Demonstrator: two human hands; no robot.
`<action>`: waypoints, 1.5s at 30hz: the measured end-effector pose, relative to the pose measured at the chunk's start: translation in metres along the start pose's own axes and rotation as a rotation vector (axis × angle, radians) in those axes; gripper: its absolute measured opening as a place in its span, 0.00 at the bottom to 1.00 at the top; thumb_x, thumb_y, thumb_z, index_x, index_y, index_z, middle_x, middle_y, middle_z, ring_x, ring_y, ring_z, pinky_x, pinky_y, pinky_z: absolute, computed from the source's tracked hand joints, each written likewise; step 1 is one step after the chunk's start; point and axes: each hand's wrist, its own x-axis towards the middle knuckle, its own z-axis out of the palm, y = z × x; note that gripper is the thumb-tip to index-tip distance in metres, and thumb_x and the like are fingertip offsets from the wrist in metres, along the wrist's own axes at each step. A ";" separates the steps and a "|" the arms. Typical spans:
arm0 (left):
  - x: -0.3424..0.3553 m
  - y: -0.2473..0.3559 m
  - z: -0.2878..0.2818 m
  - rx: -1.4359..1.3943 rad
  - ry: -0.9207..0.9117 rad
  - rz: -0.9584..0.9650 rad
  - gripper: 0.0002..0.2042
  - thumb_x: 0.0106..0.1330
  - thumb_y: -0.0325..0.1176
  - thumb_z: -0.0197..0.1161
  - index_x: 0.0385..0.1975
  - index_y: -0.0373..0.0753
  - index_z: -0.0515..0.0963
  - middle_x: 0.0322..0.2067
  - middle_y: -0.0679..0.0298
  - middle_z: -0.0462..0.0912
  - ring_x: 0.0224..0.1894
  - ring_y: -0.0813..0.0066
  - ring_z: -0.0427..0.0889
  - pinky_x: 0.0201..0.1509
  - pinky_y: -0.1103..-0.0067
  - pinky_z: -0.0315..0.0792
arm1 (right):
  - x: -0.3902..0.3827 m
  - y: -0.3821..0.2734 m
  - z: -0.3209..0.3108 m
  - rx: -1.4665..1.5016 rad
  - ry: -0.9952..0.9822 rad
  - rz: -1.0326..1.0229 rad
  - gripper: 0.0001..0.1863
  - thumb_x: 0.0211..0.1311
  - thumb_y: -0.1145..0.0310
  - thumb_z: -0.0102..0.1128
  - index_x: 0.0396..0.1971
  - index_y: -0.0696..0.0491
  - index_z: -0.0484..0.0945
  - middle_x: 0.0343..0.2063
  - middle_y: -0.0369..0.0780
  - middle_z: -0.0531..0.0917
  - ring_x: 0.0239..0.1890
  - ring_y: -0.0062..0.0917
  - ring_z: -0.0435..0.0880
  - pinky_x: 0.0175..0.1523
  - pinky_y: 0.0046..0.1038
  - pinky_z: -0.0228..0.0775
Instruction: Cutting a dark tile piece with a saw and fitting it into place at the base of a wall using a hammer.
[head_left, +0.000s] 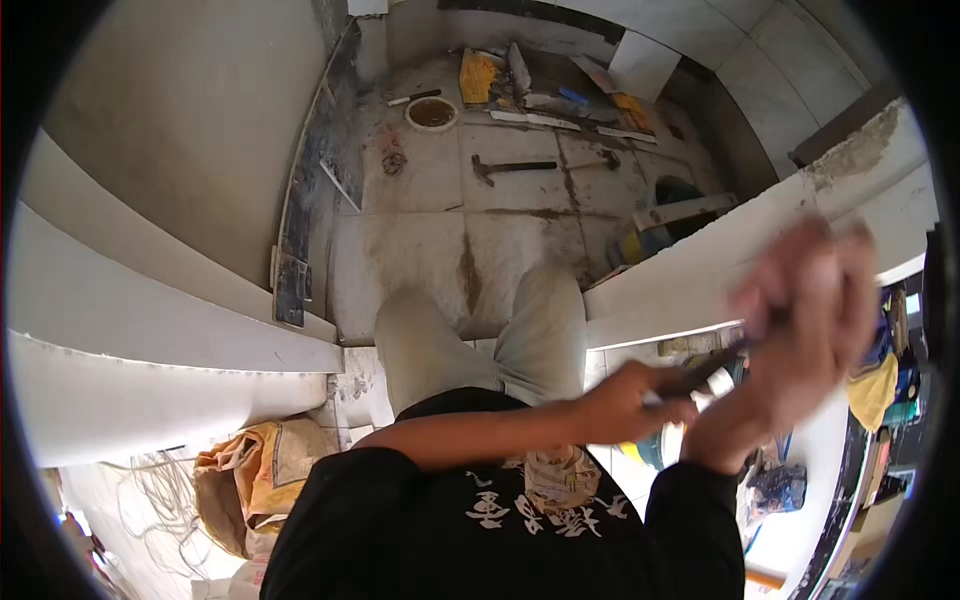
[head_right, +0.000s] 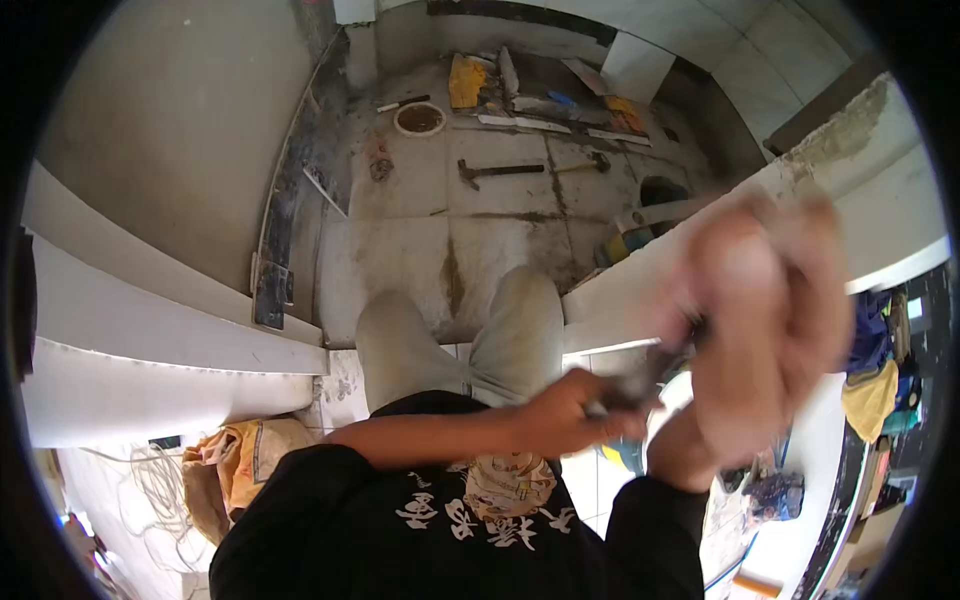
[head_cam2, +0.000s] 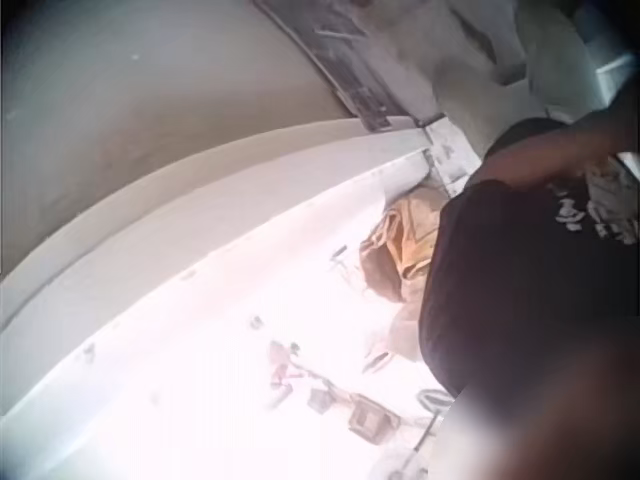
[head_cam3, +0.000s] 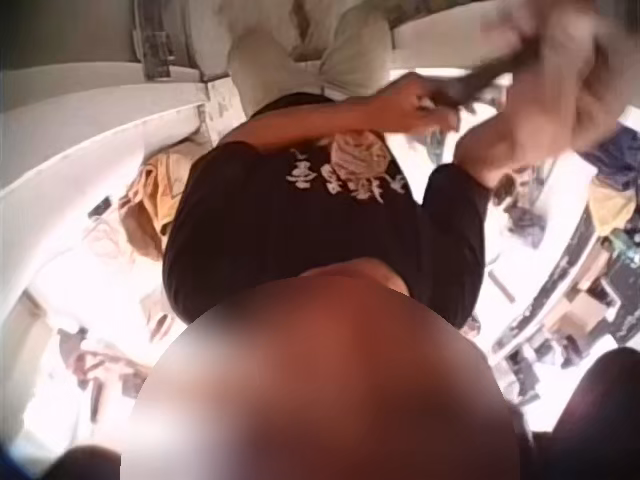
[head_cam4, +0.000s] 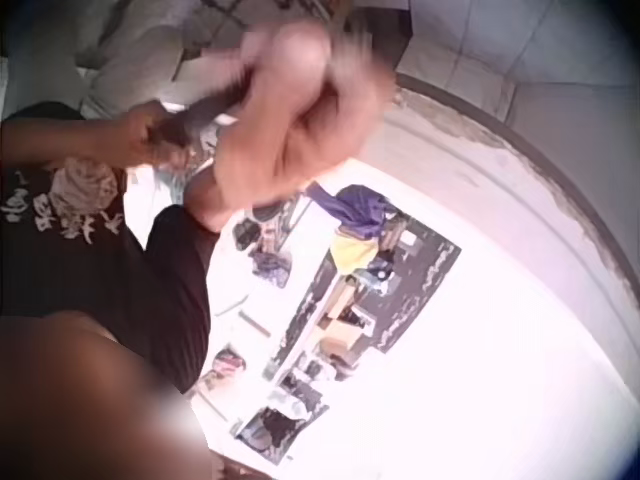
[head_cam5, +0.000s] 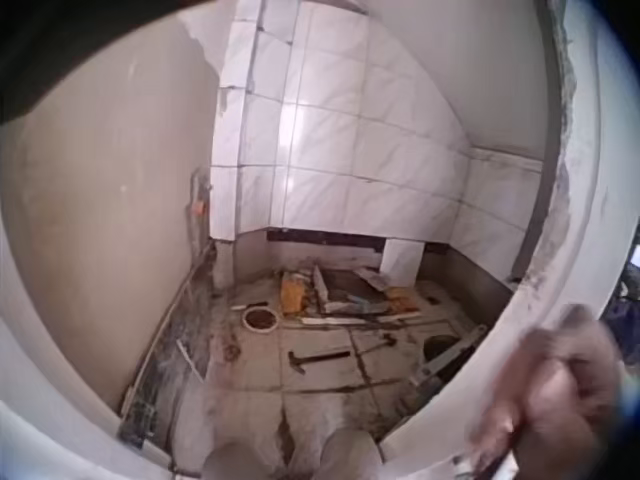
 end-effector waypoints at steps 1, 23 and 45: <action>-0.002 0.001 -0.003 -0.009 -0.013 -0.001 0.18 0.68 0.40 0.60 0.52 0.36 0.77 0.32 0.63 0.85 0.35 0.76 0.84 0.43 0.77 0.76 | 0.003 -0.003 0.008 -0.014 0.007 0.004 0.23 0.64 0.61 0.59 0.55 0.56 0.72 0.46 0.42 0.80 0.44 0.25 0.79 0.44 0.22 0.71; 0.063 0.107 -0.382 0.874 1.168 -0.025 0.26 0.69 0.42 0.59 0.62 0.37 0.64 0.50 0.54 0.78 0.54 0.65 0.77 0.55 0.74 0.71 | 0.035 0.271 0.186 0.808 -0.120 1.205 0.10 0.63 0.71 0.55 0.41 0.58 0.78 0.30 0.35 0.82 0.37 0.20 0.79 0.47 0.23 0.70; 0.059 0.202 -0.597 2.367 0.562 -0.650 0.11 0.48 0.27 0.60 0.34 0.43 0.78 0.41 0.62 0.77 0.43 0.62 0.75 0.51 0.66 0.61 | 0.204 0.612 0.107 0.891 0.132 1.555 0.16 0.52 0.72 0.53 0.42 0.62 0.76 0.35 0.44 0.84 0.19 0.22 0.77 0.22 0.25 0.69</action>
